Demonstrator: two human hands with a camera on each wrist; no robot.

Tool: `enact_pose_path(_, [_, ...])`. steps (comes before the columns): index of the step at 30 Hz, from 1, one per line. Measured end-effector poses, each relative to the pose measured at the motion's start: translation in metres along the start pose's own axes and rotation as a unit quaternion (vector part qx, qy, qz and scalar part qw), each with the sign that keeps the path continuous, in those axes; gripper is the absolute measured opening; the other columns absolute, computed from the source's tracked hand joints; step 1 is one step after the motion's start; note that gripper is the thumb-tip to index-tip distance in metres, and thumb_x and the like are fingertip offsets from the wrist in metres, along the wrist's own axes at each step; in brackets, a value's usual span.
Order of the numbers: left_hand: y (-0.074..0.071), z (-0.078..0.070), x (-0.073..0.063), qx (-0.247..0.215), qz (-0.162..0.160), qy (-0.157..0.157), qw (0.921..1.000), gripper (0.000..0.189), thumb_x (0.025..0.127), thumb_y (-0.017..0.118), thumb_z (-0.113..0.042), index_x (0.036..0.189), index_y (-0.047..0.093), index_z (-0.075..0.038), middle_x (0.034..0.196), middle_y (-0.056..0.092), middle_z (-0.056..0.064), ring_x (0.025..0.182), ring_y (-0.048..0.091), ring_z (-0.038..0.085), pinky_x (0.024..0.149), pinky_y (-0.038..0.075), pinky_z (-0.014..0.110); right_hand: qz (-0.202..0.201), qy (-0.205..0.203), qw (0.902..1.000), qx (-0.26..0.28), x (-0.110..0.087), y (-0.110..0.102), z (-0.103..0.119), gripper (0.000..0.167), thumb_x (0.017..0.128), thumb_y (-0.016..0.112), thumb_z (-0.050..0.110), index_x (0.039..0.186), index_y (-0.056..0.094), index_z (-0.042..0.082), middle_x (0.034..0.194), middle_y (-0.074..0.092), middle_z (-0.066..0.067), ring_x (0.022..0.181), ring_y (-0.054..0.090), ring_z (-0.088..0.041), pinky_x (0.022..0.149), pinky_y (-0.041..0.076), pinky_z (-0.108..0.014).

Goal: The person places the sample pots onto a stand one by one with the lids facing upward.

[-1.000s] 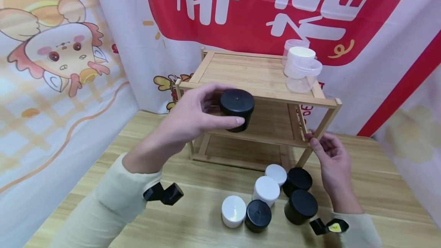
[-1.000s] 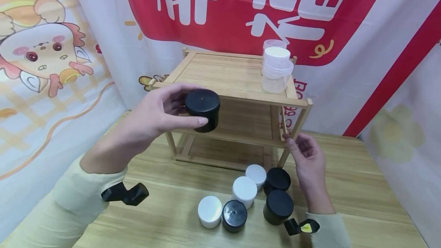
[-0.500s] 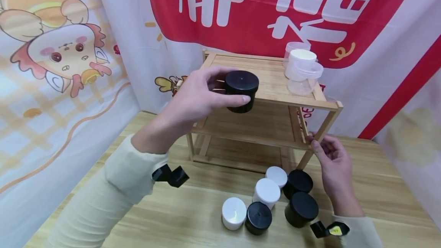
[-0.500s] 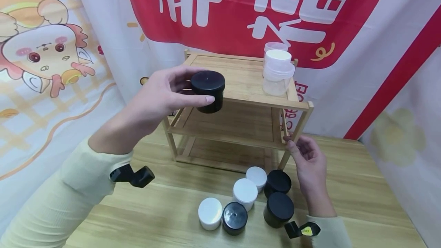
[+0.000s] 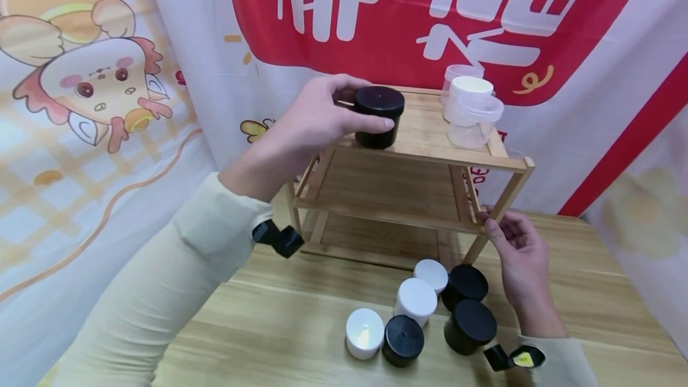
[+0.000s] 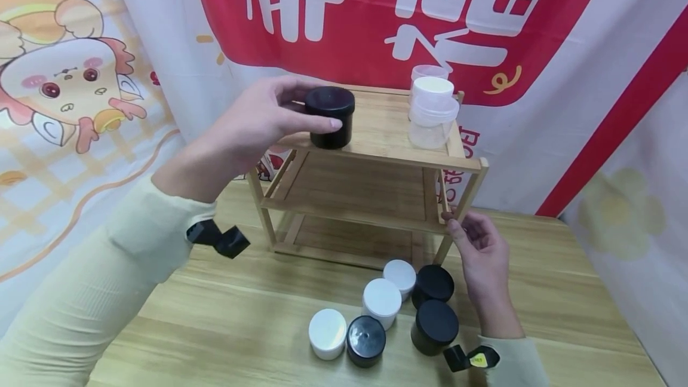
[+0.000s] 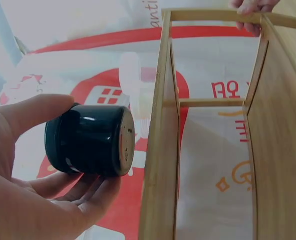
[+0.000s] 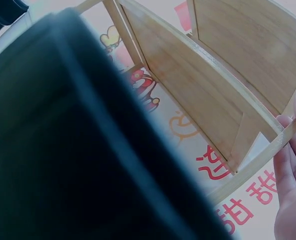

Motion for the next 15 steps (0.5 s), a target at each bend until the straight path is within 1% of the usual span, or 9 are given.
enact_pose_path(2, [0.002, -0.005, 0.006, 0.014, 0.000, -0.008, 0.9999, 0.054, 0.092, 0.085, -0.016, 0.142, 0.065, -0.014, 0.134, 0.068, 0.006, 0.123, 0.063, 0.024, 0.105, 0.054, 0.042, 0.000, -0.002, 1.0000, 0.000, 0.000, 0.000, 0.000, 0.034, 0.105, 0.067, 0.009, 0.134, 0.061, -0.007, 0.128, 0.078, -0.006, 0.115, 0.073, -0.013, 0.102, 0.056, -0.018])
enact_pose_path(5, [0.005, -0.010, 0.014, 0.038, 0.000, -0.010, 0.9992, 0.053, 0.091, 0.085, -0.018, 0.140, 0.066, -0.014, 0.134, 0.068, 0.005, 0.125, 0.061, 0.022, 0.111, 0.051, 0.043, 0.000, -0.002, 1.0000, -0.002, 0.000, -0.001, 0.000, 0.034, 0.105, 0.068, 0.009, 0.134, 0.061, -0.006, 0.129, 0.077, -0.007, 0.115, 0.073, -0.013, 0.102, 0.056, -0.018])
enact_pose_path(7, [0.006, -0.012, 0.018, 0.050, 0.000, -0.022, 0.9985, 0.054, 0.091, 0.086, -0.020, 0.141, 0.065, -0.015, 0.135, 0.068, 0.003, 0.127, 0.059, 0.021, 0.113, 0.049, 0.044, -0.001, -0.001, 1.0000, -0.005, -0.001, -0.001, 0.001, 0.033, 0.105, 0.068, 0.009, 0.134, 0.062, -0.005, 0.129, 0.077, -0.006, 0.115, 0.073, -0.012, 0.102, 0.056, -0.017])
enact_pose_path(11, [0.009, -0.014, 0.028, 0.069, -0.001, -0.044, 0.9967, 0.059, 0.091, 0.086, -0.022, 0.145, 0.064, -0.017, 0.140, 0.065, 0.002, 0.130, 0.055, 0.020, 0.114, 0.048, 0.045, -0.001, 0.002, 0.9999, -0.015, -0.001, -0.001, 0.001, 0.033, 0.105, 0.068, 0.010, 0.134, 0.063, -0.003, 0.127, 0.078, -0.004, 0.117, 0.071, -0.012, 0.102, 0.056, -0.016])
enact_pose_path(15, [0.010, -0.015, 0.036, 0.073, -0.005, -0.059, 0.9955, 0.061, 0.090, 0.086, -0.022, 0.146, 0.063, -0.016, 0.144, 0.063, 0.003, 0.132, 0.054, 0.020, 0.114, 0.048, 0.044, 0.002, 0.003, 0.9998, -0.019, -0.001, -0.002, 0.001, 0.033, 0.105, 0.068, 0.011, 0.135, 0.063, -0.003, 0.127, 0.077, -0.003, 0.118, 0.070, -0.012, 0.101, 0.055, -0.016])
Point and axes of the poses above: each hand's wrist, its own x-axis towards the middle knuckle, its own y-axis out of the palm, z = x × y, the point moved 2 cm from there along x, towards the middle knuckle
